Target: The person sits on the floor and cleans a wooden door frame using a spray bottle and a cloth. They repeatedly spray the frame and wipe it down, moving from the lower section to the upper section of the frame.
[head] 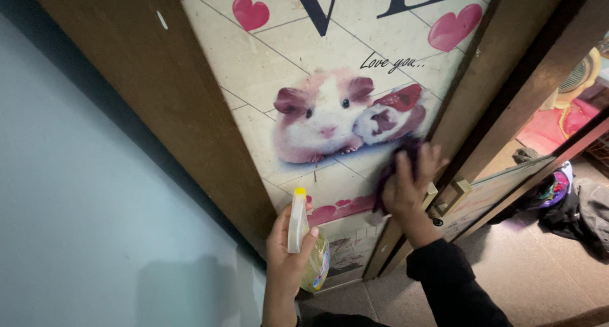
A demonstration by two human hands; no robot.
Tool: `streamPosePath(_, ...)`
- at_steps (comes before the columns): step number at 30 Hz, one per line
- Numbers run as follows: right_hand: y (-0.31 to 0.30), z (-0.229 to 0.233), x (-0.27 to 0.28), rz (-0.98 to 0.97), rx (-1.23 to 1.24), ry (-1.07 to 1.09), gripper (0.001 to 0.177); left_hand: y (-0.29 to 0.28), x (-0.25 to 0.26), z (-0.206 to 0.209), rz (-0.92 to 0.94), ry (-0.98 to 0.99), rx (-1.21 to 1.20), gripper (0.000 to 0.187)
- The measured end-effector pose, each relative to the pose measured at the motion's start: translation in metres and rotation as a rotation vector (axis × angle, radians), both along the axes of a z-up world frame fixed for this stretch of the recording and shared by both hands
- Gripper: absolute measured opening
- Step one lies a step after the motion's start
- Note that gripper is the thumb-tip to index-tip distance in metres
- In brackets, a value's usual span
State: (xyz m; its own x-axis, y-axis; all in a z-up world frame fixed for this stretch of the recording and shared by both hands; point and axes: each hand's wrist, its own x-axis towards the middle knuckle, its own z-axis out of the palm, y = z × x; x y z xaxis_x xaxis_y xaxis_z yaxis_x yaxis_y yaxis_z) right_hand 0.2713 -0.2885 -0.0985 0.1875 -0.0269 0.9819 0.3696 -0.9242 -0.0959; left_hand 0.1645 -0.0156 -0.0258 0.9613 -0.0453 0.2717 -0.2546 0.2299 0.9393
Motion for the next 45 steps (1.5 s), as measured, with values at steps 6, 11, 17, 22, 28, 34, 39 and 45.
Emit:
streamPosePath(6,0.025,0.076,-0.004,0.064,0.134,-0.101,0.057,0.002,-0.009,0.012,0.084,-0.061,0.021,0.052)
streamPosePath(11,0.057,0.114,-0.011,0.102,0.084,-0.110,0.055,0.012,-0.026,0.027,0.208,-0.061,0.138,0.054)
streamPosePath(17,0.092,0.109,-0.001,0.259,-0.089,-0.161,0.050,0.022,-0.042,0.043,0.339,-0.107,0.167,0.052)
streamPosePath(22,0.108,0.070,-0.006,0.326,-0.380,-0.051,0.045,0.030,-0.052,0.056,0.438,-0.194,0.273,0.053)
streamPosePath(28,0.092,0.018,-0.016,0.244,-0.613,-0.048,0.040,0.027,-0.051,0.062,0.352,-0.206,0.220,0.046)
streamPosePath(34,0.079,0.047,-0.009,0.188,-0.260,-0.062,0.038,0.029,-0.047,0.059,0.403,-0.212,0.134,0.037)
streamPosePath(39,0.117,0.106,-0.014,0.203,-0.197,-0.091,0.037,0.031,-0.047,0.055,0.483,-0.195,0.238,0.028)
streamPosePath(45,0.139,0.097,-0.021,0.285,-0.433,-0.087,0.027,0.033,-0.046,0.057,0.568,-0.189,0.293,0.034)
